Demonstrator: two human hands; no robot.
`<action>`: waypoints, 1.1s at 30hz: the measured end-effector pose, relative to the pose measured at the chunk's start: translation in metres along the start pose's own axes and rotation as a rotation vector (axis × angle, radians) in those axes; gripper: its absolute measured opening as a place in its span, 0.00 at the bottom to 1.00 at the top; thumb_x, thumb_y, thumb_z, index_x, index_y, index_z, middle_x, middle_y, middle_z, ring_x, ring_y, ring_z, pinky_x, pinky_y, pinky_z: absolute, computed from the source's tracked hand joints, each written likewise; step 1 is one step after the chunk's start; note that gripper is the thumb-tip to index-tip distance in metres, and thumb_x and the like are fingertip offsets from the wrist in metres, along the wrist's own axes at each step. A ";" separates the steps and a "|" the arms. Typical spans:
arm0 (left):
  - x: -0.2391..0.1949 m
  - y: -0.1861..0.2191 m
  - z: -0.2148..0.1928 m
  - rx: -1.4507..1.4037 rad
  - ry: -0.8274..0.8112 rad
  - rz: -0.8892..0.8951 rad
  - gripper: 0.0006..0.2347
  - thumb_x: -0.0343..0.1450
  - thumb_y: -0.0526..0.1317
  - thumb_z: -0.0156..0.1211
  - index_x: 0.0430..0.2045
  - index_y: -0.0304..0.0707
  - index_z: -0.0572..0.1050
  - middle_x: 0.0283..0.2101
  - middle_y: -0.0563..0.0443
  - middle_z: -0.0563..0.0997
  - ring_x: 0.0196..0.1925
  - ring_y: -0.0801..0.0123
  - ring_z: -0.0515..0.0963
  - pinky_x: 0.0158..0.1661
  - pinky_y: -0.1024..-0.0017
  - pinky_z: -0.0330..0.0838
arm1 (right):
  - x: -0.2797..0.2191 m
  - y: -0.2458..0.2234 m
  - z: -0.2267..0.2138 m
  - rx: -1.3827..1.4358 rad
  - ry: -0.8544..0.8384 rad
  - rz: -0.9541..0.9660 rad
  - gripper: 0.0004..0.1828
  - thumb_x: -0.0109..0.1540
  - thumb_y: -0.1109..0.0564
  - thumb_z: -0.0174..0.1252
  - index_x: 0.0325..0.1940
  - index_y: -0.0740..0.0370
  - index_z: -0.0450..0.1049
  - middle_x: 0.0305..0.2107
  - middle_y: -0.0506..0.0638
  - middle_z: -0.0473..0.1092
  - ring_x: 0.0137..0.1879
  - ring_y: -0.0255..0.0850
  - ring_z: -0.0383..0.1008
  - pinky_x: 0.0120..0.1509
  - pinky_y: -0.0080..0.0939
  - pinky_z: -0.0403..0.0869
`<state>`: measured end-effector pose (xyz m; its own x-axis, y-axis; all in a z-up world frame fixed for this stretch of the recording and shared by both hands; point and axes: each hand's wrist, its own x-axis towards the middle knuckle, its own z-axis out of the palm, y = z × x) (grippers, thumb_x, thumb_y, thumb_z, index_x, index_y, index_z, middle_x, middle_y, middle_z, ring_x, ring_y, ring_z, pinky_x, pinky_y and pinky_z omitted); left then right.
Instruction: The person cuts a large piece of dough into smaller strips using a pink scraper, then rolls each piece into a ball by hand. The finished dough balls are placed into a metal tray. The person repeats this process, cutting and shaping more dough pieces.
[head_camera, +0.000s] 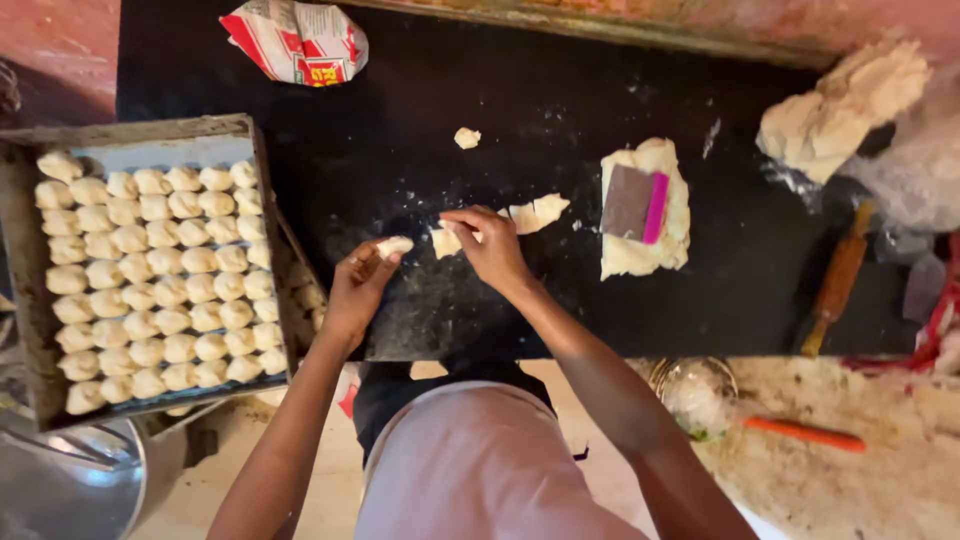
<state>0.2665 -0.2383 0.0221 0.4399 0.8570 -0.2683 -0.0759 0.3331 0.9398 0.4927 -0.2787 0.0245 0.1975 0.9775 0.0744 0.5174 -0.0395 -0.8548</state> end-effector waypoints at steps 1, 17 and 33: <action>-0.002 -0.003 0.005 0.035 0.041 0.039 0.09 0.75 0.31 0.60 0.48 0.26 0.78 0.46 0.52 0.83 0.48 0.78 0.79 0.51 0.79 0.71 | -0.004 -0.005 -0.003 0.171 -0.088 0.053 0.11 0.65 0.64 0.61 0.51 0.62 0.81 0.43 0.50 0.79 0.47 0.41 0.80 0.53 0.36 0.78; -0.009 0.079 0.062 -0.259 -0.107 -0.151 0.11 0.74 0.31 0.50 0.49 0.33 0.76 0.46 0.45 0.83 0.44 0.68 0.86 0.50 0.69 0.81 | 0.000 -0.077 -0.066 -0.044 0.025 -0.560 0.12 0.57 0.65 0.67 0.46 0.62 0.80 0.53 0.62 0.68 0.59 0.52 0.71 0.63 0.44 0.74; -0.011 0.043 0.028 -0.123 0.075 -0.034 0.12 0.66 0.26 0.65 0.43 0.34 0.78 0.43 0.52 0.84 0.45 0.74 0.83 0.49 0.75 0.77 | -0.021 -0.055 -0.045 0.690 -0.265 0.527 0.31 0.53 0.66 0.67 0.60 0.53 0.70 0.52 0.35 0.71 0.54 0.28 0.72 0.57 0.33 0.76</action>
<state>0.2830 -0.2447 0.0712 0.3766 0.8699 -0.3185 -0.1734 0.4039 0.8982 0.4977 -0.3062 0.0931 0.0251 0.8869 -0.4613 -0.2167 -0.4456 -0.8686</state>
